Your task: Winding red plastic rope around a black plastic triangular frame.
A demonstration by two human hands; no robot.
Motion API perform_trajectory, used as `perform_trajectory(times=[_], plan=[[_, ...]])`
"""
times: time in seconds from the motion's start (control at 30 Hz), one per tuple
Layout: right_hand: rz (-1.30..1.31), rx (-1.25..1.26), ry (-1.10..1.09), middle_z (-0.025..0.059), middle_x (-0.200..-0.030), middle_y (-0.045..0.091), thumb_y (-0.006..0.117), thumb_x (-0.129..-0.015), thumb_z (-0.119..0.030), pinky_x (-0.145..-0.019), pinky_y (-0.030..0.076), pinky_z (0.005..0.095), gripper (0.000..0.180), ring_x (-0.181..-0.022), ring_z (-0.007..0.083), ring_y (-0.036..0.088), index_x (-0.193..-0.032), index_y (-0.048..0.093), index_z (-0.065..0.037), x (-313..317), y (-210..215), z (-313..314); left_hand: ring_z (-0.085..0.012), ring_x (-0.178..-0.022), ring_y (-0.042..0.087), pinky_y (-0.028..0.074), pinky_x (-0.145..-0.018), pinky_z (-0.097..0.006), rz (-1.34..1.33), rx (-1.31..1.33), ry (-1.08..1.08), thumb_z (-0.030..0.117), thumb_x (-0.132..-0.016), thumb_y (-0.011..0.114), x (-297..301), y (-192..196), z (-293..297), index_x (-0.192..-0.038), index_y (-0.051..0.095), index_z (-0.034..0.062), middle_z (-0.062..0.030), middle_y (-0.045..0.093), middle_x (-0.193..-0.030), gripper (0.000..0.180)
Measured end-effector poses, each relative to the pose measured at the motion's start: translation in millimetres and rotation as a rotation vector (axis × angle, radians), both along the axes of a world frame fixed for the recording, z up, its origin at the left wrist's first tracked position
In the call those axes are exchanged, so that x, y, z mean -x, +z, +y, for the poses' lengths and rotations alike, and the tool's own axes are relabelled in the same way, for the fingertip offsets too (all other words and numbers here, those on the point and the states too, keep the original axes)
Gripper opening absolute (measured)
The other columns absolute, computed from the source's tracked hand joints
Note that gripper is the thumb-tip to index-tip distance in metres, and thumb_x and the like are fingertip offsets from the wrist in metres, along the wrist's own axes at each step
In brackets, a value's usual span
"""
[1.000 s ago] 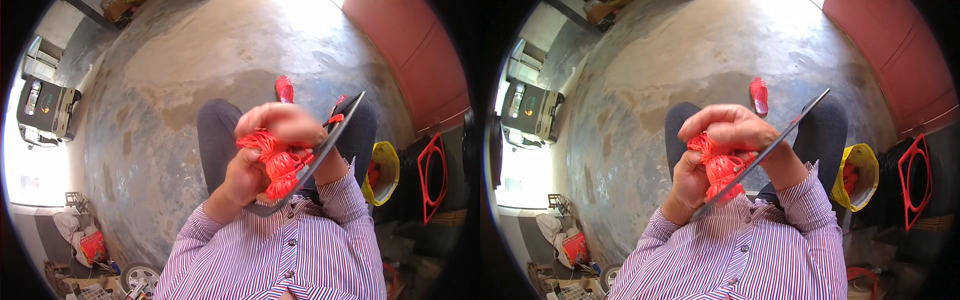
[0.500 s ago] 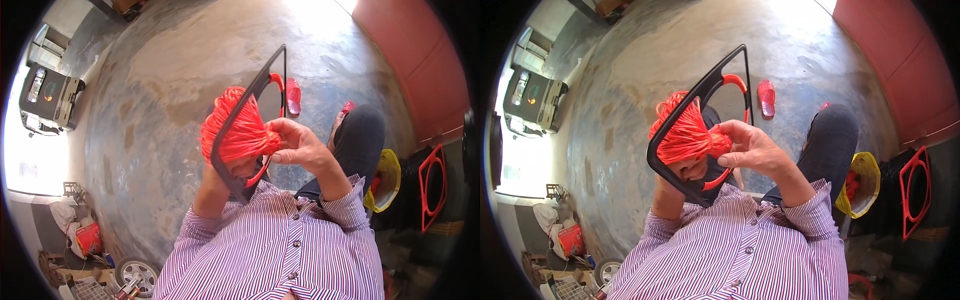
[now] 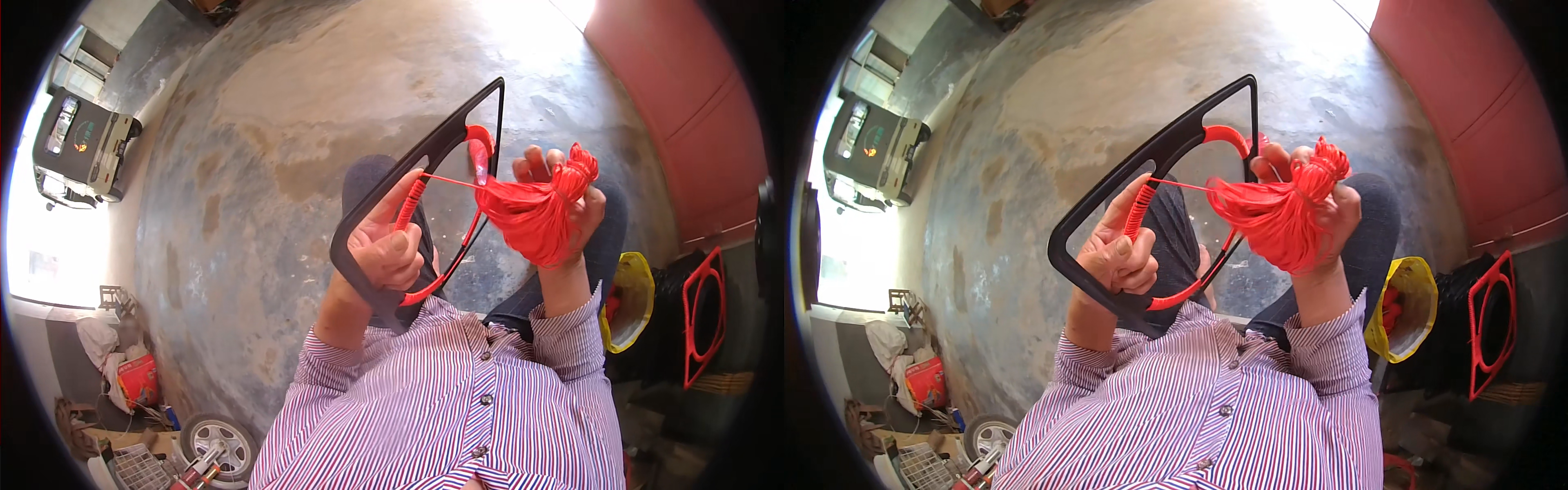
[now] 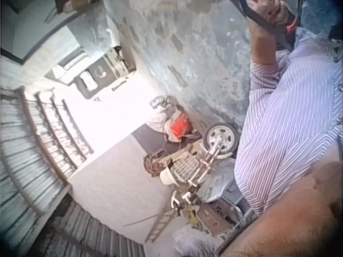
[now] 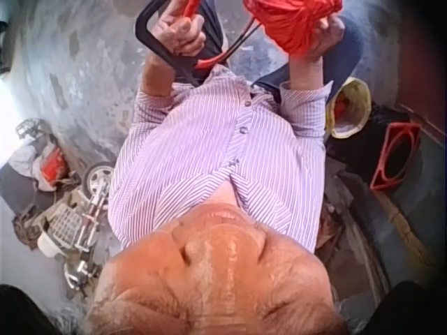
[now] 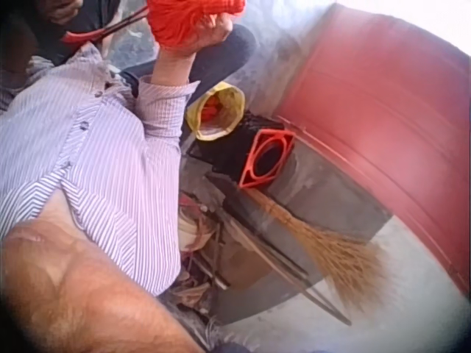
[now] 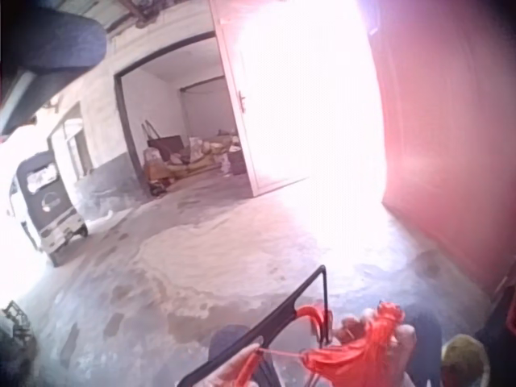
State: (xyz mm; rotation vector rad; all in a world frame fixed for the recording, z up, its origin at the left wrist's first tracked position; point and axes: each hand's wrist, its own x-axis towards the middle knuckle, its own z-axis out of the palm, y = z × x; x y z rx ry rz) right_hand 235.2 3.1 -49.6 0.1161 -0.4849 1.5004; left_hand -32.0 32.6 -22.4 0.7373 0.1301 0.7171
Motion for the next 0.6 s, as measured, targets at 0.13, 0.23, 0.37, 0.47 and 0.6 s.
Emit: perform_trajectory(times=[0.13, 0.23, 0.37, 0.47, 0.6], plan=[[0.072, -0.024, 0.175, 0.0157, -0.099, 0.065, 0.049, -0.095, -0.034, -0.088, 0.051, 0.0477, 0.041, -0.098, 0.0316, 0.063, -0.12, 0.054, -0.002, 4.5, -3.7, 2.2, -0.0056, -0.041, 0.027, 0.024, -0.038, -0.023, 0.018, -0.012, 0.008, 0.019, -0.1, 0.057, 2.8, -1.5, 1.3, -0.158, 0.02, 0.0177, -0.0003, 0.036, -0.061, 0.069], [-0.078, 0.141, 0.164, 0.0172, -0.089, 0.064, 0.047, -0.096, -0.036, -0.082, 0.051, 0.0457, 0.042, -0.086, 0.0316, 0.063, -0.117, 0.055, -0.001, 14.9, -11.2, -2.5, -0.006, -0.04, 0.03, 0.026, -0.037, -0.023, 0.042, -0.05, 0.012, 0.021, -0.1, 0.058, 8.1, -3.6, 4.8, -0.156, 0.024, 0.0166, -0.0007, 0.039, -0.061, 0.066], [-0.097, 0.315, 0.196, 0.018, -0.08, 0.063, 0.049, -0.095, -0.032, -0.075, 0.054, 0.0438, 0.038, -0.076, 0.0318, 0.064, -0.108, 0.057, 0.002, 29.3, -10.6, -5.3, -0.0074, -0.039, 0.035, 0.031, -0.036, -0.024, 0.238, -0.182, 0.124, 0.021, -0.098, 0.06, 8.3, 7.7, 2.3, -0.153, 0.031, 0.013, -0.0034, 0.046, -0.062, 0.062], [-0.096, 0.286, 0.234, 0.0183, -0.078, 0.063, 0.052, -0.093, -0.031, -0.072, 0.054, 0.043, 0.036, -0.072, 0.0309, 0.064, -0.107, 0.058, 0.001, 30.4, -12.2, -5.0, -0.0096, -0.037, 0.038, 0.035, -0.035, -0.026, 0.316, -0.196, 0.221, 0.022, -0.098, 0.059, 6.4, 19.3, 4.7, -0.148, 0.035, 0.0048, -0.0058, 0.048, -0.059, 0.058], [-0.135, 0.217, 0.266, 0.0187, -0.077, 0.062, 0.055, -0.091, -0.032, -0.068, 0.053, 0.0415, 0.037, -0.068, 0.0289, 0.063, -0.11, 0.057, 0.0, 31.7, -18.0, -3.2, -0.0096, -0.03, 0.034, 0.032, -0.032, -0.025, 0.392, -0.175, 0.291, 0.051, -0.105, 0.032, 11.9, 23.5, 16.9, -0.113, 0.056, -0.0055, 0.001, 0.038, -0.044, 0.062]])
